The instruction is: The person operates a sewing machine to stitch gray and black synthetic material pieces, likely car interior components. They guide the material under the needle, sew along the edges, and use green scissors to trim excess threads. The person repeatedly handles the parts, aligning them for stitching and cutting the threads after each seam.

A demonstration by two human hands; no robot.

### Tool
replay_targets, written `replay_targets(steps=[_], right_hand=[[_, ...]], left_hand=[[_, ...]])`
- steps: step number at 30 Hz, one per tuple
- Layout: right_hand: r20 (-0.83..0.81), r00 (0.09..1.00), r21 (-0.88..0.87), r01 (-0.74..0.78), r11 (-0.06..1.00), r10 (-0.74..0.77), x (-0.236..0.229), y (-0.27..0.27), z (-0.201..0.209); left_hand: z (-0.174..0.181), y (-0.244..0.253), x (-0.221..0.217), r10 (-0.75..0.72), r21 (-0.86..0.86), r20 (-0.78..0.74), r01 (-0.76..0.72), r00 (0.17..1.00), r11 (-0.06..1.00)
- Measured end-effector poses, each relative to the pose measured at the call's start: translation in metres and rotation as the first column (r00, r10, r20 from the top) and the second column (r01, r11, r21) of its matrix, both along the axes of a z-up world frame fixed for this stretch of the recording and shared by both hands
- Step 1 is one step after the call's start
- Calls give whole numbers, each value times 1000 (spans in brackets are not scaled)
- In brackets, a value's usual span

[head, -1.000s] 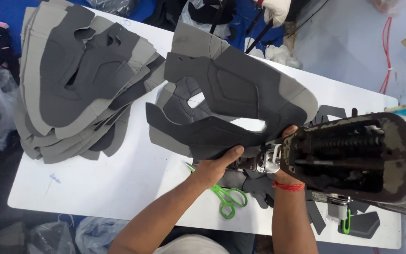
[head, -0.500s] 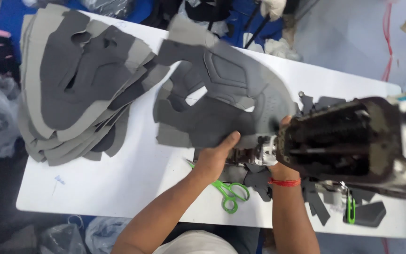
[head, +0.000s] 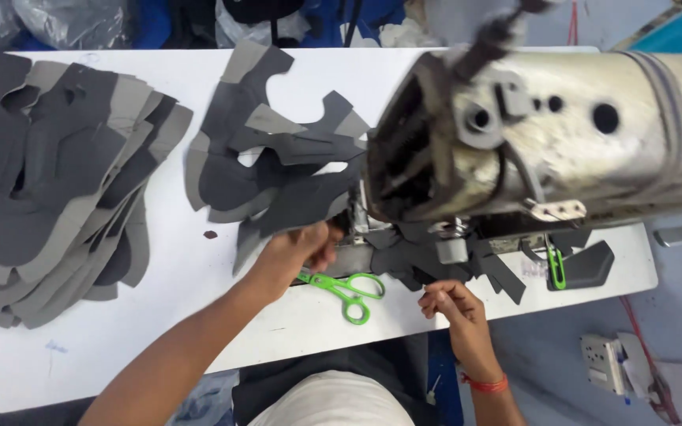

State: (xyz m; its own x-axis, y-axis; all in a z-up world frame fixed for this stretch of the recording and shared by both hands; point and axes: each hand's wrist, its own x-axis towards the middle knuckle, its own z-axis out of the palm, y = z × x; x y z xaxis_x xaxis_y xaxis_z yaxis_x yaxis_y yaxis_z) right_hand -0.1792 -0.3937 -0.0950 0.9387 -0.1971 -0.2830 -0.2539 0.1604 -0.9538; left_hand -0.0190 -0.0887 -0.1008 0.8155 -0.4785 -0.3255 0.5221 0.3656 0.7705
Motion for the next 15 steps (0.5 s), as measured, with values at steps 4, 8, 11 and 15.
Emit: replay_targets(steps=[4, 8, 11, 15], right_hand=[[-78, 996, -260, -61, 964, 43, 20, -4, 35], [-54, 991, -414, -133, 900, 122, 62, -21, 34], [51, 941, -783, -170, 599, 334, 127, -35, 29], [366, 868, -622, -41, 782, 336, 204, -89, -57]], left_hand=[[13, 24, -58, -541, 596, 121, 374, 833, 710], [-18, 63, -126, -652, 776, 535, -7, 537, 631], [-16, 64, -144, -512, 740, 634, -263, 580, 619], [-18, 42, -148, -352, 641, 757, -519, 551, 566]])
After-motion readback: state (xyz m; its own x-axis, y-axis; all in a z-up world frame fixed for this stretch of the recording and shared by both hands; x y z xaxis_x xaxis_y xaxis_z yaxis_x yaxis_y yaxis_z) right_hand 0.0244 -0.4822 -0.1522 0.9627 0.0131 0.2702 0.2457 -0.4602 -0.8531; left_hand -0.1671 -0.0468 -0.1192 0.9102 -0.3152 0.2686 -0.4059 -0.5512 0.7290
